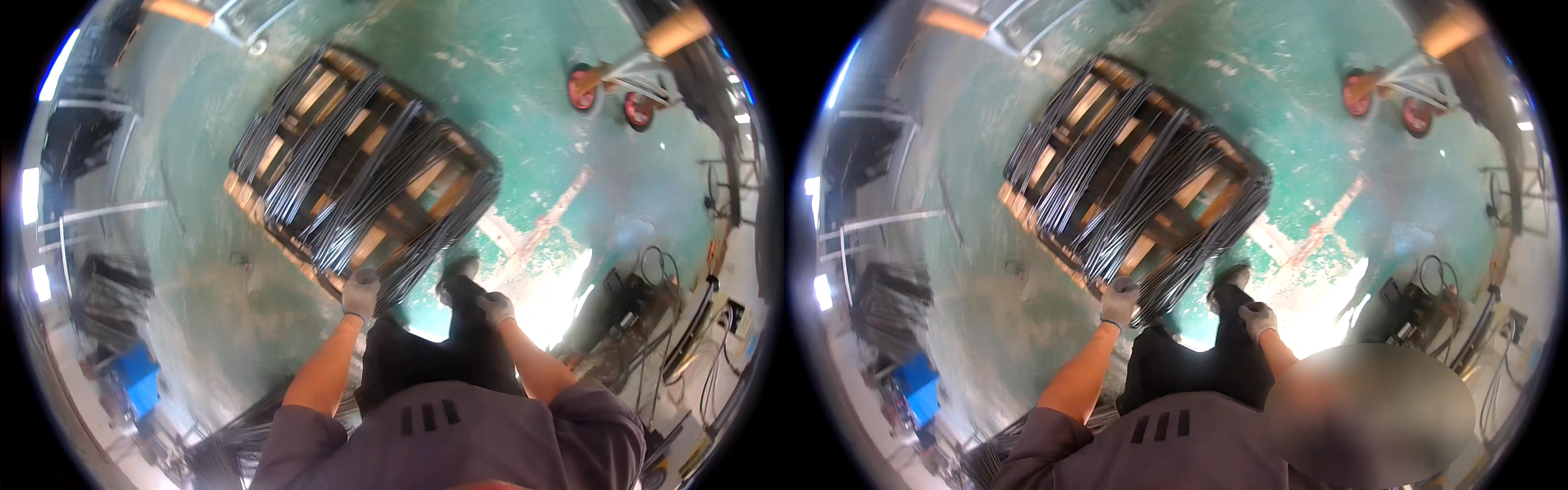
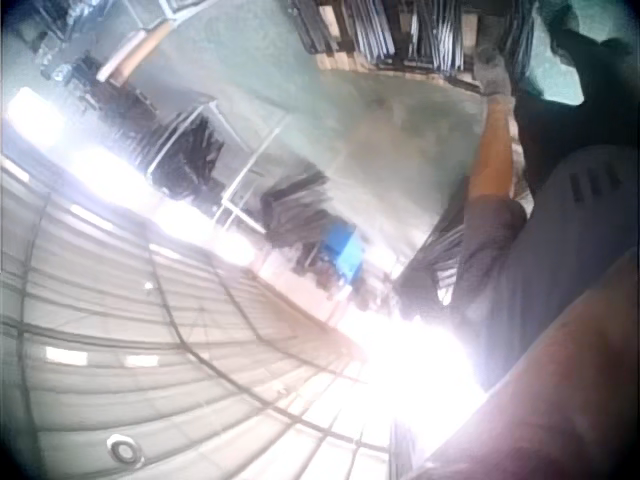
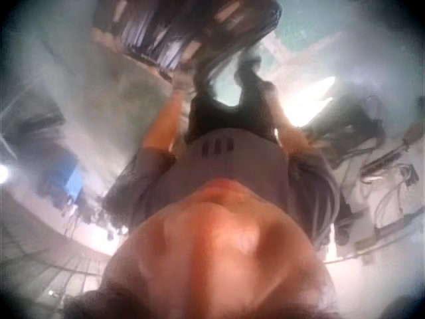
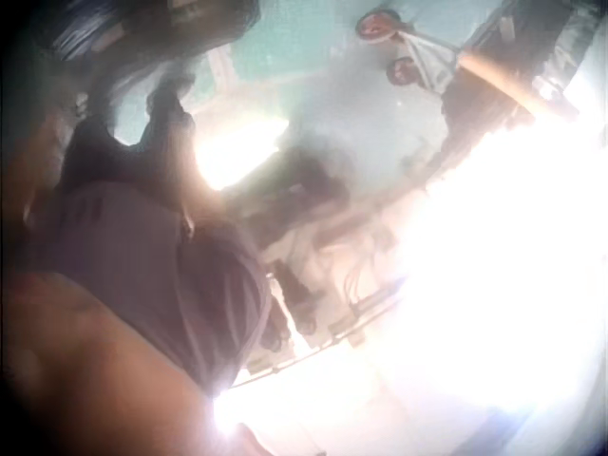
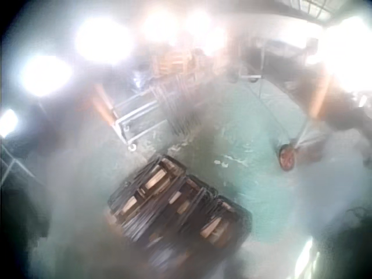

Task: The person repeatedly picks up straight metal rods from a rack, feeds them into a bending machine, and removes the bent rods. The person then stacks the finished bent rods onto a wooden pallet. This cycle is repeated continuously throughout the clip.

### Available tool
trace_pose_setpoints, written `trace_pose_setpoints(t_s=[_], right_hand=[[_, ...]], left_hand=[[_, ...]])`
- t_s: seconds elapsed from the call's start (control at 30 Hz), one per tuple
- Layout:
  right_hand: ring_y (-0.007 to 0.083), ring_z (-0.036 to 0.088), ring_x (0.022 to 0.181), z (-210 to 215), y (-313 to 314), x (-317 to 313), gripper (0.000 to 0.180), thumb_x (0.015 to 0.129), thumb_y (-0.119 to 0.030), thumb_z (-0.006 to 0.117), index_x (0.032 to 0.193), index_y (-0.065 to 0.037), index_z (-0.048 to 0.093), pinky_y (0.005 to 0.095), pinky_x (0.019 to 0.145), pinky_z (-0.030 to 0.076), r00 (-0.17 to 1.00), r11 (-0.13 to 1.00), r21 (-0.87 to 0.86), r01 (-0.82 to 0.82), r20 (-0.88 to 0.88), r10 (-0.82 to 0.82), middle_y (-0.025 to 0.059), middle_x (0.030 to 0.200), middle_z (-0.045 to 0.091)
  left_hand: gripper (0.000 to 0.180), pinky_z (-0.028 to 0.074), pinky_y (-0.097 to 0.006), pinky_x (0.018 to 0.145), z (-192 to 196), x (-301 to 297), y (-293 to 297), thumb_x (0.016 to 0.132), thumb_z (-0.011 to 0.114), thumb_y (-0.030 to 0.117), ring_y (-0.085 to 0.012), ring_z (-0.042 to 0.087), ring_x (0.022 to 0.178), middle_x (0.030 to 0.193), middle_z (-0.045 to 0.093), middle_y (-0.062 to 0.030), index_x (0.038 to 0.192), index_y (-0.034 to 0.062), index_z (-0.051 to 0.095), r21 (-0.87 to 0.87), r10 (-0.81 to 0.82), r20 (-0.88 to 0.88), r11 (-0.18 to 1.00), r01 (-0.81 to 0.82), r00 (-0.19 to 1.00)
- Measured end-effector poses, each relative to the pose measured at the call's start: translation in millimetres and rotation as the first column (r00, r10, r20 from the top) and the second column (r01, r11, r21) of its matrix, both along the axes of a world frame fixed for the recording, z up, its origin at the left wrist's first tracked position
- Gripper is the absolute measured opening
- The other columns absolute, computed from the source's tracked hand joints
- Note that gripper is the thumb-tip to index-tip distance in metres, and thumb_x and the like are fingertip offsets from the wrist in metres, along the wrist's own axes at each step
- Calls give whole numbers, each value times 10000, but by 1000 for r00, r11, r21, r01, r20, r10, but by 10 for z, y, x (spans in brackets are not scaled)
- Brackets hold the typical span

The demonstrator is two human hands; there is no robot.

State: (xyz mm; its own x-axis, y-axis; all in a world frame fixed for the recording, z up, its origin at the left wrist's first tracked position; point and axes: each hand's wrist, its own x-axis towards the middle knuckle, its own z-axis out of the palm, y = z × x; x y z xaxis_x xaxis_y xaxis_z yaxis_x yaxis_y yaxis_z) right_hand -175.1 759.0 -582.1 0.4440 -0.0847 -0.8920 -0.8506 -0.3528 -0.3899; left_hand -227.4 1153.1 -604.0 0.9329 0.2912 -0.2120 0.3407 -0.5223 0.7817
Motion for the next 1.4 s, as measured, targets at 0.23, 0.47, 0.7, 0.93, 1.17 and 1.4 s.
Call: trace_pose_setpoints(t_s=[0.23,0.47,0.7,0.93,1.17,1.4], right_hand=[[232,750,819,875,-1887,499,384,910,-270,763,1145,32,727,359,773,585,928,963,-149,226,332,-166,168,979,780],[285,738,1100,2427,-2926,1891,438,925,-301,775,1240,-4,709,368,971,552,729,871,-309,383,680,-80,193,1159,770],[297,759,1045,3685,-4287,3867,418,900,-294,796,1214,-27,730,376,929,577,474,780,-347,521,877,74,178,1097,786],[365,687,1210,4341,-5466,6092,585,862,-431,783,1312,-68,696,410,1046,525,582,722,-494,484,798,156,229,1272,724],[351,680,1243,4231,-6101,8102,757,849,-597,783,1297,8,705,413,1042,532,798,798,-562,216,573,188,217,1320,713],[308,710,1180,3709,-6288,9172,761,724,-483,938,1254,26,745,404,1011,546,771,920,-389,42,598,218,209,1280,736]], left_hand=[[225,560,-373,925,539,1195,-1384,868,721,111,-257,730,1001,1024,767,-146,1051,-19,730,-304,11,-380,943,-136,925],[341,548,-364,981,1126,2335,-2934,880,733,160,-263,730,1069,1099,774,-162,1175,-11,725,-270,-403,-299,905,328,865],[278,568,-375,825,989,3960,-3896,866,711,138,-264,737,881,1001,779,-153,1107,4,748,-391,-394,-340,885,253,854],[326,551,-326,726,1410,5711,-4701,862,715,102,-176,675,779,928,741,-104,1160,-32,711,-337,-360,-211,899,278,909],[349,547,-317,724,2097,6919,-5295,884,721,79,-187,660,818,1028,711,-119,1203,-49,665,-438,-219,-95,885,157,971],[347,536,-336,641,2100,6714,-5897,858,751,45,-194,655,716,946,709,-127,1173,-73,666,-479,78,-240,858,-187,968]])
